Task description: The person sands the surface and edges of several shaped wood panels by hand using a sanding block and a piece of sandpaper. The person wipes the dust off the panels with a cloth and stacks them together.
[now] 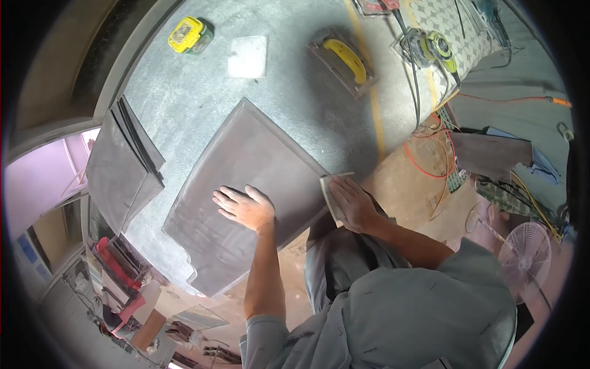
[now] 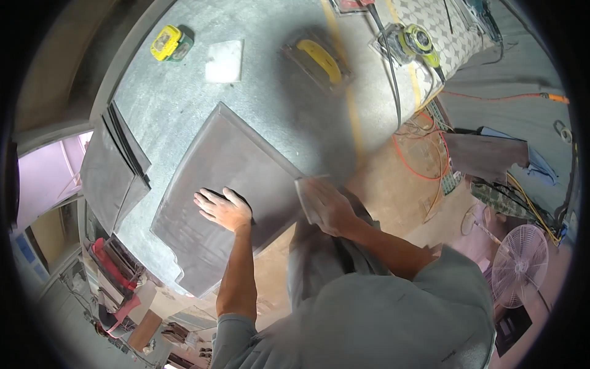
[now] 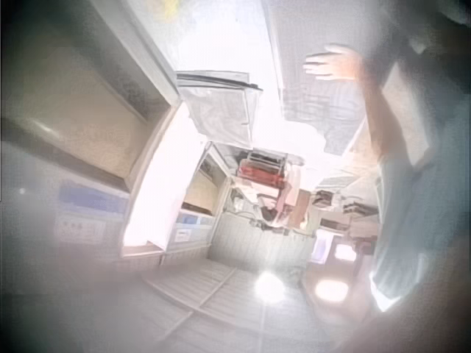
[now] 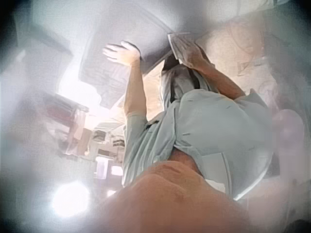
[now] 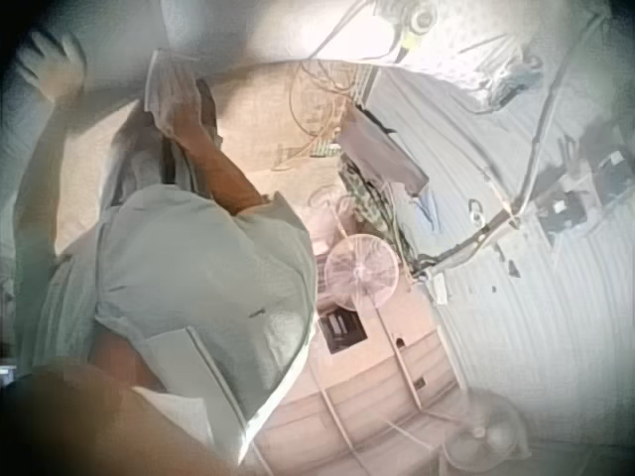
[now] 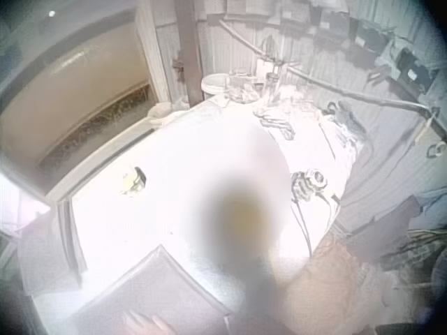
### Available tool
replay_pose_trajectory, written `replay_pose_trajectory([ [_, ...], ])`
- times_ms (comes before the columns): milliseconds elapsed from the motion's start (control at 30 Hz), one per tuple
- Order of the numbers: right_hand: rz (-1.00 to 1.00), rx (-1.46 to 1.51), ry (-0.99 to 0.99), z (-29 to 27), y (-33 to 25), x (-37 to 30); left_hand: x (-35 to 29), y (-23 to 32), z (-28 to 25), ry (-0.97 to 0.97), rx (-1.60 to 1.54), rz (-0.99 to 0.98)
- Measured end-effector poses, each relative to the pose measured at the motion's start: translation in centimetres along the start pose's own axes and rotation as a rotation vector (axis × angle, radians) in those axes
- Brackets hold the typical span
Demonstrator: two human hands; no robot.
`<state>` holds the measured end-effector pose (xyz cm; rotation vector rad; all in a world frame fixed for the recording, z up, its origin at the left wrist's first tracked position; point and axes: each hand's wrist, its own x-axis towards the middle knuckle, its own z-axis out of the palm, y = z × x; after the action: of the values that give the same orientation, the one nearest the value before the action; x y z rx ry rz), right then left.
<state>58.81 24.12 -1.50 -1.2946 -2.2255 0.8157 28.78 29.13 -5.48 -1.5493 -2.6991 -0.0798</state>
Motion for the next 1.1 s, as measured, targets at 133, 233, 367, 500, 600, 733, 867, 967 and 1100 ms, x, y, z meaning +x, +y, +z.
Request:
replay_pose_trajectory([
  [133,-0.053,-0.101,0.11,2.3,0.4,3.6,0.3,0.1,0.2,0.011,0.003,0.007],
  [233,-0.014,-0.057,0.201,3.6,0.9,16.3,0.3,0.1,0.2,0.027,0.018,0.034],
  [367,-0.029,0.009,0.278,3.8,1.3,19.3,0.3,-0.1,0.5,0.053,-0.002,0.032],
  [500,-0.073,-0.078,0.102,1.3,0.5,2.0,0.0,-0.6,0.7,0.036,0.016,0.002],
  [600,-0.023,-0.029,0.037,0.0,0.2,-2.0,0.0,0.1,0.0,0.023,-0.001,0.003],
  [733,0.028,-0.049,-0.026,0.3,-0.3,0.2,0.2,-0.1,0.2,0.042,-0.008,0.026],
  [867,-0.043,-0.063,0.005,-0.1,0.2,-2.0,0.0,-0.4,0.7,0.074,0.013,0.029],
  [967,-0.006,-0.056,-0.044,-0.3,-0.5,0.9,0.3,-0.1,0.5,0.049,0.01,0.022],
  [1100,0.015,-0.017,-0.081,-0.3,0.1,-3.4,0.0,0.1,0.0,0.039,0.039,0.016],
])
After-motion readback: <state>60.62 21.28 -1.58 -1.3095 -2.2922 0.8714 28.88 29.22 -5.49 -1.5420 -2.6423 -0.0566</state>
